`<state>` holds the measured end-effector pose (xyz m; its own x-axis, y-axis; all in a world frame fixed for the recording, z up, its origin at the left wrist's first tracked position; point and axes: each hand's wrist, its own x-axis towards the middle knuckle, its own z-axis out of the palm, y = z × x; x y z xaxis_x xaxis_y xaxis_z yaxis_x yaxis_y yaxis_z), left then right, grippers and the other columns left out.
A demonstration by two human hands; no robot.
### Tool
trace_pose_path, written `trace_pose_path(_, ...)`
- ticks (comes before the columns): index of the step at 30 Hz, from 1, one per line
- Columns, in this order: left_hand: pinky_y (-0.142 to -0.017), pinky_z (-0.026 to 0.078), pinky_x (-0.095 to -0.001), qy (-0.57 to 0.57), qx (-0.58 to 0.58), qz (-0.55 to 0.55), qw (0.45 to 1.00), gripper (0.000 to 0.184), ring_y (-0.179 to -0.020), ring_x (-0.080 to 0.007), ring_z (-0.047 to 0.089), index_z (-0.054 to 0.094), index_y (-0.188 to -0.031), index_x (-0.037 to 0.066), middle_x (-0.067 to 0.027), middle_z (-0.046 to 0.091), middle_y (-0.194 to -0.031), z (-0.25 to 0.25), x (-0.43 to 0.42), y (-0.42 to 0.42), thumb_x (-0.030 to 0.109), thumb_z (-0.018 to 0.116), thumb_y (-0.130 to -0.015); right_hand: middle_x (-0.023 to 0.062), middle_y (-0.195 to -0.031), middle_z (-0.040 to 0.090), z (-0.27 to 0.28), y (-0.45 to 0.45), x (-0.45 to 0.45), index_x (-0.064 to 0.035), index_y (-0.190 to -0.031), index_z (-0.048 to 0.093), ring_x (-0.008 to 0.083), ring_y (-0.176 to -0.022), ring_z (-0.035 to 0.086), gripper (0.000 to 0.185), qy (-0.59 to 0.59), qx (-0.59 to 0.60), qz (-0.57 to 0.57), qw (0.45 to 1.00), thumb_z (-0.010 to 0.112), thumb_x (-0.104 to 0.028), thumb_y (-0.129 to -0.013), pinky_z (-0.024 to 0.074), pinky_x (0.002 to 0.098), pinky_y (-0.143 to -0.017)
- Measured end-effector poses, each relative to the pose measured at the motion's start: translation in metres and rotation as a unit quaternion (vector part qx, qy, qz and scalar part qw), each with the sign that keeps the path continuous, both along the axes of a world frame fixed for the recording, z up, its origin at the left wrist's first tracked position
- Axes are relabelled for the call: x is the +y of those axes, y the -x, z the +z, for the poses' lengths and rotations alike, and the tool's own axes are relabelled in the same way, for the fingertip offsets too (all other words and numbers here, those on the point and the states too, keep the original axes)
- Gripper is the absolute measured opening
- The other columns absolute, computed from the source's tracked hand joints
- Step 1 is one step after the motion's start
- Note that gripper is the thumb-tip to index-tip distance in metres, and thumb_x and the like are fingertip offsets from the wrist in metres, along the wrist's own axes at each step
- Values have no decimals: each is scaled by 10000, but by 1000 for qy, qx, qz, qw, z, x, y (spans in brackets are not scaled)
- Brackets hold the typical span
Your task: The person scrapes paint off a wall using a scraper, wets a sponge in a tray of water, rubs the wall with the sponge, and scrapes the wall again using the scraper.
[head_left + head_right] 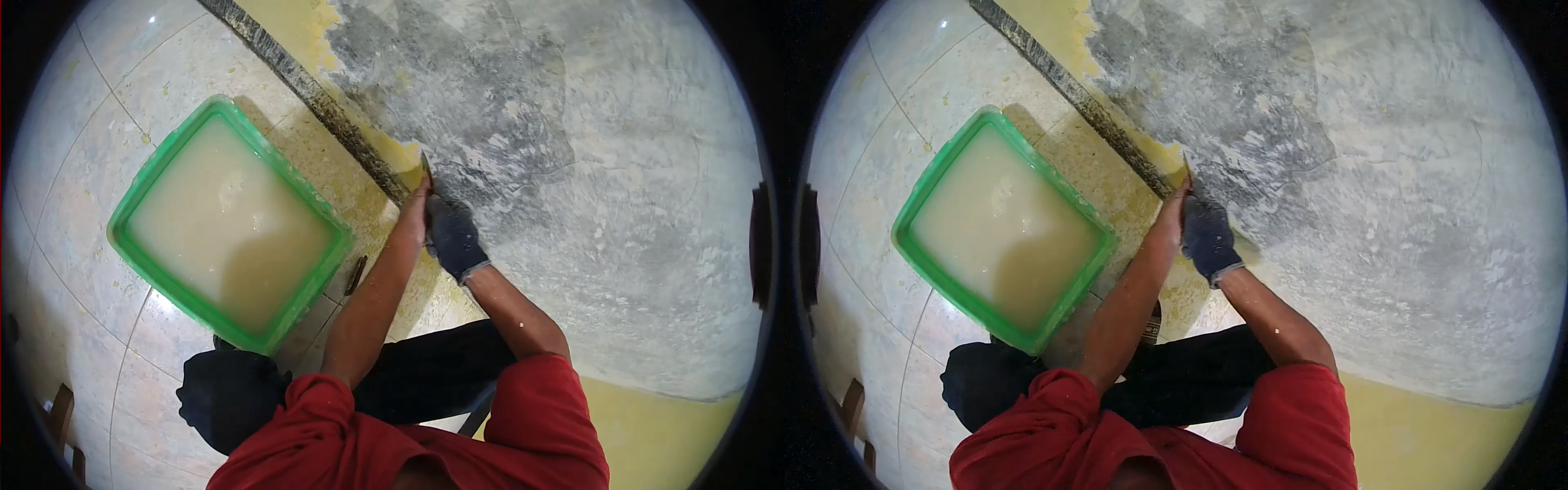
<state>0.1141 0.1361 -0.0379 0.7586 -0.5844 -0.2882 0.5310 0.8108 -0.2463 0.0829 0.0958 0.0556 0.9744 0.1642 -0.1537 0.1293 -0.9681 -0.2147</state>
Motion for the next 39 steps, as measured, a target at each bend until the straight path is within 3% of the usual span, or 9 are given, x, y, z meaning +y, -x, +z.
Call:
trace_pose_path(2, -738, 496, -356, 37, 33, -47, 998, 413, -818, -226, 592, 615, -1064, 101, -73, 640, -924, -13, -6, 1, 475, 583, -890, 241, -816, 627, 7, 1, 11, 10, -1108, 557, 384, -738, 619, 293, 65, -87, 84, 991, 493, -113, -851, 495, 454, -649)
trace_pose_path(6, -667, 515, -379, -122, 90, -57, 987, 365, -714, -234, 604, 615, -912, 105, -64, 613, -787, 8, -7, -1, 468, 588, -889, 286, -970, 590, 47, 1, 40, 44, -1002, 548, 388, -906, 594, 209, -167, 201, -314, 913, 491, -103, -863, 468, 472, -770)
trace_pose_path(10, -687, 500, -393, -69, 35, -58, 995, 395, -758, -242, 592, 625, -966, 103, -81, 617, -836, -6, 0, 1, 487, 584, -886, 12, -605, 516, -28, 11, -13, -41, -854, 571, 111, -419, 455, 282, -233, -17, -100, 967, 447, -266, -972, 356, 271, -374)
trace_pose_path(13, -630, 523, -391, -149, 81, -28, 985, 362, -683, -247, 614, 614, -916, 123, -79, 619, -789, -11, -26, -13, 483, 580, -888, 259, -818, 608, 36, -3, 29, 25, -1094, 534, 432, -759, 600, 272, -143, 185, -275, 933, 420, -157, -925, 486, 468, -637)
trace_pose_path(22, -635, 514, -378, -153, 67, 17, 986, 387, -666, -233, 596, 594, -966, 130, -73, 618, -784, -11, -23, -16, 508, 573, -883, 178, -628, 579, 16, -4, 10, 9, -1002, 555, 252, -437, 561, 258, -227, 137, -241, 934, 410, -199, -949, 432, 369, -395)
trace_pose_path(26, -851, 464, -385, 15, -17, -16, 1000, 440, -896, -231, 574, 591, -1046, 74, -92, 622, -942, -55, 1, -28, 489, 558, -902, 190, -766, 613, -33, -18, 12, 17, -991, 558, 287, -589, 616, 172, -150, -10, -37, 988, 496, -80, -864, 470, 376, -467)
trace_pose_path(30, -814, 466, -359, -180, 59, -63, 980, 414, -881, -227, 575, 613, -1012, 99, -66, 627, -937, -14, -10, -6, 493, 579, -888, 249, -976, 599, -2, -3, 2, 40, -1015, 541, 357, -831, 626, 249, -141, 150, -162, 965, 560, -36, -780, 490, 454, -691)
trace_pose_path(32, -678, 508, -395, -147, 39, -18, 988, 443, -732, -237, 599, 602, -950, 107, -80, 618, -817, -25, -30, -9, 538, 608, -848, 255, -999, 584, 4, -4, -3, 41, -976, 542, 375, -864, 614, 248, 172, -19, 126, 977, 584, -21, -739, 478, 477, -710)
trace_pose_path(39, -670, 522, -368, -113, 41, -18, 993, 438, -726, -216, 612, 601, -963, 116, -69, 619, -828, -1, -21, -2, 544, 549, -882, 232, -886, 589, 33, 1, 13, 10, -953, 552, 404, -827, 578, 274, -30, 137, -86, 986, 617, -40, -692, 454, 478, -700)
